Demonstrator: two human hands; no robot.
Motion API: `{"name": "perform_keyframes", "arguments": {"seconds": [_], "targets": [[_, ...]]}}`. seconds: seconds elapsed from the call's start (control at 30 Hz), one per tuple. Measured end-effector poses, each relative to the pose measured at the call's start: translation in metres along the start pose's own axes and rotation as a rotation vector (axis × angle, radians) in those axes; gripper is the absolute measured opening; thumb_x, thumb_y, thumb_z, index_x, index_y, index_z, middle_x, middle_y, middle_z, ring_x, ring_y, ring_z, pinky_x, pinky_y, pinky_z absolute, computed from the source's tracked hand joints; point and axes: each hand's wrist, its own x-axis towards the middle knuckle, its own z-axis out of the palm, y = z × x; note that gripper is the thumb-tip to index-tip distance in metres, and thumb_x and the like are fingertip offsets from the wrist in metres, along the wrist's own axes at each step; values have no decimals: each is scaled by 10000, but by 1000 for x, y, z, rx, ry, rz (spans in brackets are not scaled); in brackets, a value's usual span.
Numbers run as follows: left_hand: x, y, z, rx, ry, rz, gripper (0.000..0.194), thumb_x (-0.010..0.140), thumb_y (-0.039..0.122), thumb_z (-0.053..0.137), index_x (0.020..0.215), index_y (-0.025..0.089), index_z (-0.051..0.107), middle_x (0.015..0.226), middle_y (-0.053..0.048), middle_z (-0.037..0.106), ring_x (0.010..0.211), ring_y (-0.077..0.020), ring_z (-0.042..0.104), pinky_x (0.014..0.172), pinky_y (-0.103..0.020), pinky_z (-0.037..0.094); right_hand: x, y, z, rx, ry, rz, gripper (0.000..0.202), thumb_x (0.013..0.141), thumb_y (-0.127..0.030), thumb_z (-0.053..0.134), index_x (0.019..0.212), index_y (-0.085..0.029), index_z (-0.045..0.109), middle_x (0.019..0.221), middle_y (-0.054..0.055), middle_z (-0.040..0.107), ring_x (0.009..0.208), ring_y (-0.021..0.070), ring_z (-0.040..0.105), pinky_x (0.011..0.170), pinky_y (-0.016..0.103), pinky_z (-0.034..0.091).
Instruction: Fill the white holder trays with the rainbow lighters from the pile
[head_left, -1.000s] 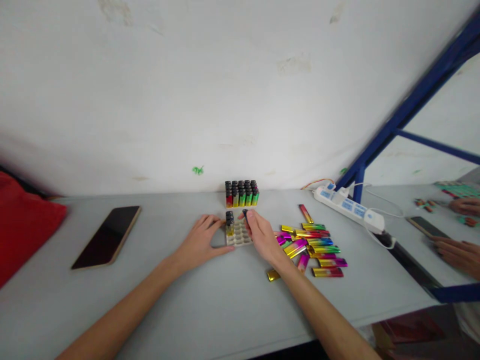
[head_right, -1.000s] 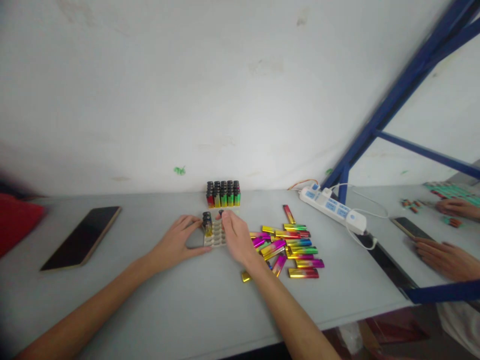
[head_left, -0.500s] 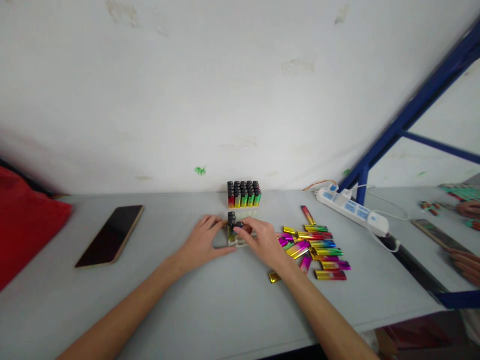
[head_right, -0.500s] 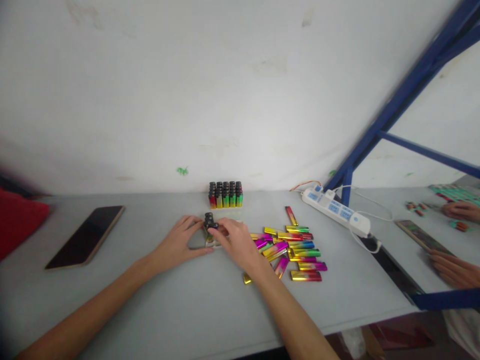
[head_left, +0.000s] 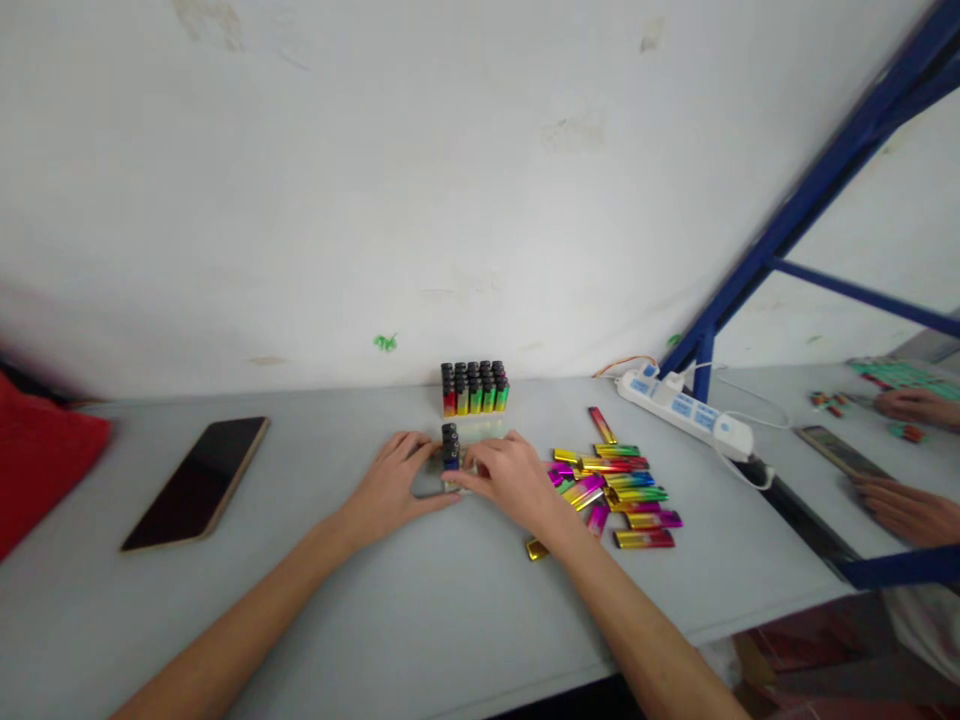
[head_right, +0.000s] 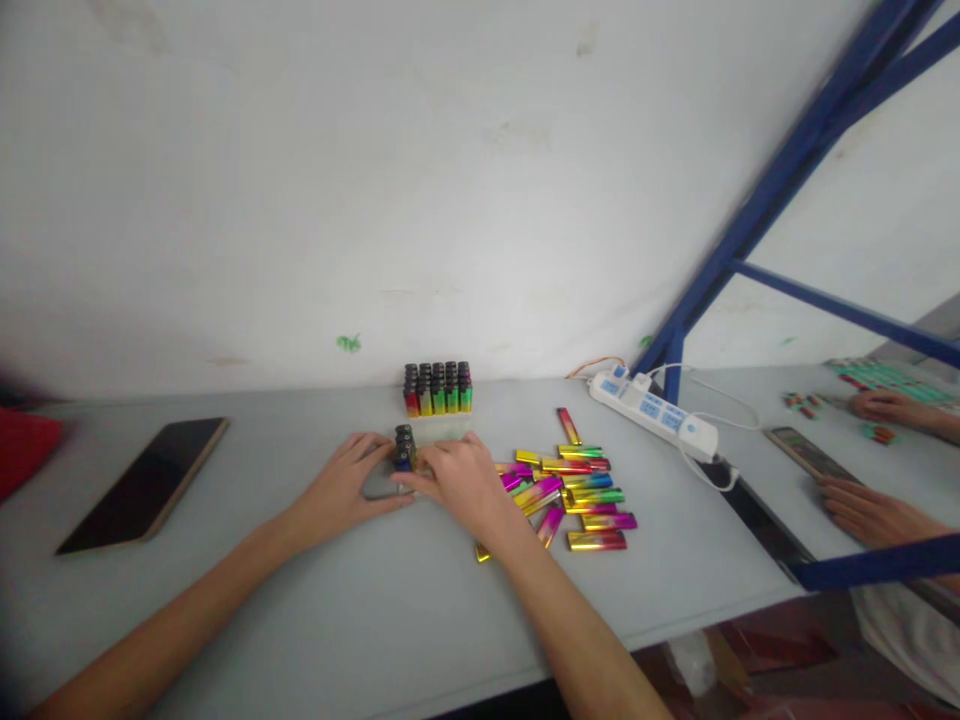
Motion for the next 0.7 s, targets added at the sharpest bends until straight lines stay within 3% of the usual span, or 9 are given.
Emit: {"name": "perform_keyframes", "arguments": {"seconds": [0.13, 0.27, 0.33, 0.4, 0.53, 0.63, 0.7], "targets": [[1, -3, 0, 19, 11, 2, 705, 1012, 804, 894, 1448, 255, 819, 1364, -120, 813, 1276, -389, 742, 1196, -563, 648, -2, 31, -28, -56, 114, 237, 441, 1305, -495, 629, 1040, -218, 847, 924, 70, 877, 874, 234, 796, 918, 343, 513], [2, -4, -1, 24, -2, 3, 736, 1022, 834, 865, 1460, 245, 821, 1371, -128, 815, 1280, -391, 743, 1200, -564, 653, -13, 81, -70, -267, 190, 691, 306, 1259, -303, 594, 1383, -172, 841, 1343, 201, 882, 1283, 331, 808, 1082, 402, 555], [2, -4, -1, 23, -1, 3, 735, 1022, 839, 861, 1459, 249, 822, 1366, -123, 815, 1284, -388, 742, 1202, -560, 653, -21, 101, -82, -322, 145, 913, 400, 1233, -324, 627, 1560, -147, 777, 1547, 266, 808, 1456, 396, 750, 1183, 477, 555], [2, -5, -1, 24, 4, 1, 733, 1018, 843, 861, 1449, 250, 825, 1364, -122, 815, 1288, -388, 740, 1205, -561, 652, -29, 115, -84, -300, 104, 1051, 479, 1231, -350, 624, 1647, -135, 722, 1618, 295, 763, 1524, 437, 717, 1250, 552, 542], [2, -5, 1, 24, 10, 0, 730, 1007, 849, 869, 1423, 249, 830, 1363, -126, 814, 1295, -389, 737, 1210, -568, 649, -31, 130, -74, -45, 234, 1024, 411, 1150, -240, 655, 1528, -132, 776, 1472, 308, 805, 1467, 445, 736, 1283, 629, 524], [2, -5, 1, 21, 19, 2, 726, 1009, 855, 865, 1412, 252, 828, 1357, -125, 815, 1289, -390, 737, 1201, -573, 653, -22, 133, -66, 105, 326, 875, 226, 1075, -215, 701, 1253, -154, 826, 1296, 265, 818, 1369, 398, 761, 1235, 547, 565], [1, -5, 1, 19, 22, 6, 708, 1016, 851, 860, 1407, 261, 827, 1355, -120, 815, 1283, -388, 739, 1194, -566, 656, -13, 130, -61, 178, 349, 785, 168, 1098, -315, 692, 1156, -187, 785, 1172, 183, 806, 1186, 334, 801, 1117, 480, 629]]}}
